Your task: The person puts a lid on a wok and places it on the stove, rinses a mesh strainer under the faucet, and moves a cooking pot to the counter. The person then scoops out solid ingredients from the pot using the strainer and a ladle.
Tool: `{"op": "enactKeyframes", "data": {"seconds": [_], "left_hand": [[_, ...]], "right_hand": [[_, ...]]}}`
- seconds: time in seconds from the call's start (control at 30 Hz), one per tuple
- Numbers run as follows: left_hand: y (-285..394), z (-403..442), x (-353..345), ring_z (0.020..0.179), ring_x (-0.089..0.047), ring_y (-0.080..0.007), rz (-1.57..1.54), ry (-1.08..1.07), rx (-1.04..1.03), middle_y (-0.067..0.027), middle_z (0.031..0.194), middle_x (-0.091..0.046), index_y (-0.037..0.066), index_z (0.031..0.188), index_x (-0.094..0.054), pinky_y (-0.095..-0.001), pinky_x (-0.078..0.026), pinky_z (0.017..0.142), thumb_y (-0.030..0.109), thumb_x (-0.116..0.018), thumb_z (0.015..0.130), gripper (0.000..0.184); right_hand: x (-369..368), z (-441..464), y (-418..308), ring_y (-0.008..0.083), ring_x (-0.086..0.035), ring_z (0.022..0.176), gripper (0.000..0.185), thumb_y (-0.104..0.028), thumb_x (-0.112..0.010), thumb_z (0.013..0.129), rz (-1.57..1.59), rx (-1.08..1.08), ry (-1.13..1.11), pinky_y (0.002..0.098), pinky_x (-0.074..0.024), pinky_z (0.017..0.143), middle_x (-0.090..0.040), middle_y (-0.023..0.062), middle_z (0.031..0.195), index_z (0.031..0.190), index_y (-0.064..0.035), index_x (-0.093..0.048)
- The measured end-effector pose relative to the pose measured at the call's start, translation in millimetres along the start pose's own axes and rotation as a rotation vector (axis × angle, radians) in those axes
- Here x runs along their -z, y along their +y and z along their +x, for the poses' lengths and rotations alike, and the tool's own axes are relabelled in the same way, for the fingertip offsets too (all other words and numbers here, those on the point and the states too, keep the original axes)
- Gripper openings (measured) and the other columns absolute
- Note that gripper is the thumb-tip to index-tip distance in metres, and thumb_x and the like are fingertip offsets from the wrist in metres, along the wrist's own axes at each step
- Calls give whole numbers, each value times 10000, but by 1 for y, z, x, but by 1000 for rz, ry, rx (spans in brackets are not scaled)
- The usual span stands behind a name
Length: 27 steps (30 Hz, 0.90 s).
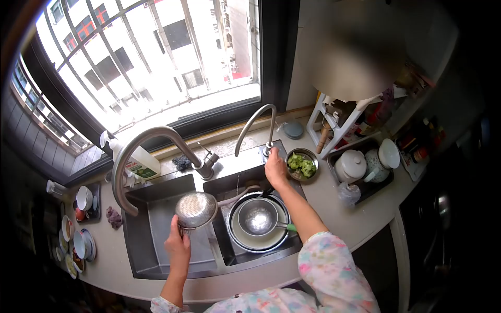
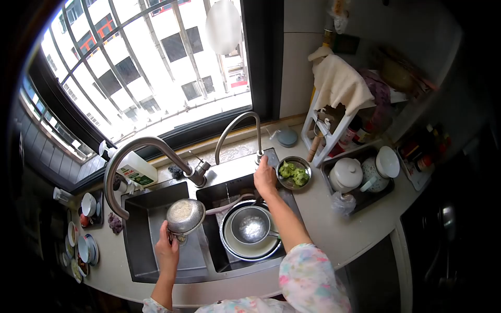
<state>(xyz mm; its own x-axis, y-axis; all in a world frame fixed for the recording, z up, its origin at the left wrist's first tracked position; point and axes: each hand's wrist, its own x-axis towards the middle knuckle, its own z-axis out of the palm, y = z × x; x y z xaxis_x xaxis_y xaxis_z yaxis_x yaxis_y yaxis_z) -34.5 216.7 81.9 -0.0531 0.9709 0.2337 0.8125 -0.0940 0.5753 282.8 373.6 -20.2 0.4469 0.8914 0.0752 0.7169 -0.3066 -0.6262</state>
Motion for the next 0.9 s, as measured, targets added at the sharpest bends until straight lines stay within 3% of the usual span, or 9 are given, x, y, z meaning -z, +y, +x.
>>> {"op": "enactKeyframes", "data": {"seconds": [0.17,0.3,0.33,0.57,0.63,0.67,0.7,0.83,0.9], "left_hand": [[-13,-20,7,787,-619,-333,-63,159,-28,-227,930,-600,89,1254,-398,-389,-472,675,-44,-487,758,521],[-74,-9,-21,752,-606,-194,-190,268,-258,-144,868,-615,23,1165,-473,-247,-468,635,-5,-399,796,378],[-21,-17,11,840,-564,-263,-196,29,81,-151,890,-593,23,1020,-566,-325,-434,734,205,-567,804,282],[42,-13,-36,510,-487,-153,-885,-179,288,-89,714,-574,-29,852,-541,-281,-373,410,163,-522,823,195],[54,-25,-72,437,-442,-163,-1172,-589,773,-59,586,-513,18,713,-548,-287,-368,387,132,-564,776,131],[50,-19,-109,416,-446,-110,-1115,-702,684,-40,566,-489,-3,887,-550,-218,-333,342,73,-449,790,159],[75,-41,-126,361,-309,-31,-1328,-719,716,35,495,-386,65,737,-487,-168,-200,289,163,-476,808,121],[158,-108,-164,381,-353,-55,-1438,-859,730,10,545,-444,53,744,-500,-163,-232,305,111,-482,801,84],[213,-152,-153,459,-442,-89,-1290,-812,586,-45,675,-527,57,894,-486,-178,-317,360,97,-495,802,101]], "right_hand": [[2,-48,-22,411,-573,777,638,-157,-531,774,349,-149,42,477,-448,704,-593,249,862,1320,-56,-218],[29,-149,-12,310,-511,936,263,-83,-525,740,203,267,-2,392,-434,801,-515,147,987,999,-32,-527],[18,-172,3,274,-518,935,216,-83,-526,733,42,318,-48,372,-422,815,-521,120,976,942,-32,-554],[107,-302,36,276,-545,869,209,-110,-557,774,167,182,158,353,-452,757,-558,118,908,964,-25,-574],[139,-331,32,262,-568,838,196,-134,-543,816,305,17,66,349,-461,739,-574,113,853,970,-15,-571],[140,-341,37,240,-576,795,210,-152,-533,834,428,16,68,332,-465,702,-573,104,815,990,-14,-561],[135,-354,44,218,-584,751,225,-169,-522,852,556,22,60,316,-468,665,-573,96,777,1011,-12,-550],[182,-396,52,103,-547,584,293,-208,-492,891,1323,-335,-380,233,-428,502,-551,39,688,1118,-22,-491],[191,-403,82,71,-502,532,310,-197,-503,885,1229,-262,-194,207,-388,456,-536,24,671,1145,-31,-470]]}}
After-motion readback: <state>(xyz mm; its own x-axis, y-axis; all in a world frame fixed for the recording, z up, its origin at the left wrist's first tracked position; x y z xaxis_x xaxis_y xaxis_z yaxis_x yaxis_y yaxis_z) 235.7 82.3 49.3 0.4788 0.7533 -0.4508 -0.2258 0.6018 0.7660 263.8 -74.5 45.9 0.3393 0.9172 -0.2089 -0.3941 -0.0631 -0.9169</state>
